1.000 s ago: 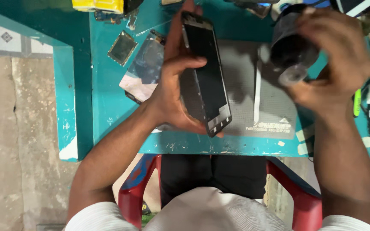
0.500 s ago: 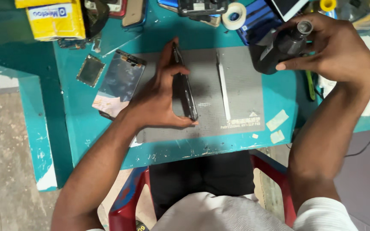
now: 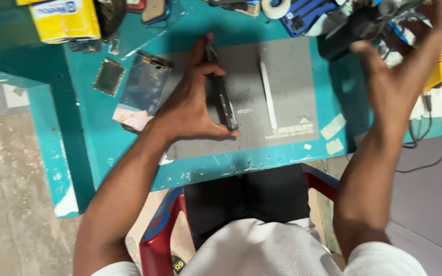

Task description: The person uses a metal prying tool to separate the screen assembly from the phone's chassis. They then apply a liquid from a bottle along the seam of the device and continue to pry the edges to loosen the components.

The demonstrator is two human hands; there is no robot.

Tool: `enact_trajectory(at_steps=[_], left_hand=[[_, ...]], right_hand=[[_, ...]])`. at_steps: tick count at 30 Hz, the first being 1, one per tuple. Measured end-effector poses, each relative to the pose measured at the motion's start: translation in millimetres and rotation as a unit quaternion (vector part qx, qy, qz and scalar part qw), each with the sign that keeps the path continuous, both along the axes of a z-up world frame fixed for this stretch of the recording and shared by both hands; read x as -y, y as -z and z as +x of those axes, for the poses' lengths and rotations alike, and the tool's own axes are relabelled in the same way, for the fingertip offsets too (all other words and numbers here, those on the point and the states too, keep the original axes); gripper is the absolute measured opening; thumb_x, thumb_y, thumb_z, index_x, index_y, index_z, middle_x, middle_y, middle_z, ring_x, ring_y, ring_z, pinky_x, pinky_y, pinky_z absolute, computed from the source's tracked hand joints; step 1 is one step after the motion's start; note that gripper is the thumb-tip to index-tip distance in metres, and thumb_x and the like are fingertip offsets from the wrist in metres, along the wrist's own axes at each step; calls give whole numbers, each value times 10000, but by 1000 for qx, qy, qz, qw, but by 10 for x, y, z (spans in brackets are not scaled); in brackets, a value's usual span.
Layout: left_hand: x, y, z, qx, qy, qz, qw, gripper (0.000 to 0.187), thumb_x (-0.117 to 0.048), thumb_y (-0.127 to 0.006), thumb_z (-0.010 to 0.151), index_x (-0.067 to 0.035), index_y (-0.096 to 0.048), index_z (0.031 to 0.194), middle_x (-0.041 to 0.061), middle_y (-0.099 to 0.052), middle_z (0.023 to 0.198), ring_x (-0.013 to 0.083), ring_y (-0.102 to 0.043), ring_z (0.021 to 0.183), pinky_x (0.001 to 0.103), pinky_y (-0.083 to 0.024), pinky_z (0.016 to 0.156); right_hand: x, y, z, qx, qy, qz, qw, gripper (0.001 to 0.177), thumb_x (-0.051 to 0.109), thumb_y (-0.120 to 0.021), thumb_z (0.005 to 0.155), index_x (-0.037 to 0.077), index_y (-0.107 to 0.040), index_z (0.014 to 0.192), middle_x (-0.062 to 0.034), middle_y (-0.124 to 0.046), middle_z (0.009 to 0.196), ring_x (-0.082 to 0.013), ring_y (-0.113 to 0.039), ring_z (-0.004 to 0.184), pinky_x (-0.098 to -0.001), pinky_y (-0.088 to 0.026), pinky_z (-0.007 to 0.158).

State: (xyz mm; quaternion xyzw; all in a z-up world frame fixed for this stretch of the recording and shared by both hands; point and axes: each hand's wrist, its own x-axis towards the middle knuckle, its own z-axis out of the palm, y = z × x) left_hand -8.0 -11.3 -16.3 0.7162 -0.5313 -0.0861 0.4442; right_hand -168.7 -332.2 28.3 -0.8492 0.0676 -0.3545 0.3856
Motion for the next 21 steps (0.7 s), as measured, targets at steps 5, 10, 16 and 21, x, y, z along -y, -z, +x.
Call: enact_trajectory(at_steps=[5, 10, 16, 21], left_hand=[[-7, -52, -34, -5, -4, 22, 1000, 1233, -454, -1081, 572, -66, -303, 1448, 297, -10, 1697, 485, -27, 1613, 532, -234, 1348], [-2, -66, -37, -5, 1, 7, 1000, 1288, -452, -1083, 562, -65, -267, 1481, 296, -9, 1697, 474, -28, 1619, 540, -223, 1357], [-12, -56, -25, -17, 6, 18, 1000, 1285, -451, -1084, 561, -73, -252, 1463, 299, 2, 1693, 488, -34, 1611, 533, -260, 1345], [-30, -34, -26, -29, 11, 9, 999, 1295, -437, -1096, 575, -113, -228, 1479, 272, 8, 1712, 476, -77, 1632, 513, -302, 1352]], right_hand=[[-733, -42, -7, -108, -38, -134, 984, 517, -206, -666, 768, 67, -753, 1199, -134, -595, 1241, -287, -600, 1168, -353, -530, 955], [-847, -56, 225, -163, -129, -363, 908, 396, -25, -774, 774, 177, -811, 1112, -76, -656, 1358, -255, -649, 1144, -400, -553, 989], [-617, -30, 143, -162, -144, -272, 938, 248, 35, -772, 876, 149, -791, 1095, -87, -685, 1292, -255, -665, 1166, -384, -576, 972], [-741, 120, -229, -153, -78, 14, 985, 162, -34, -675, 1048, 27, -686, 1198, -123, -677, 1304, -195, -719, 1087, -302, -597, 893]])
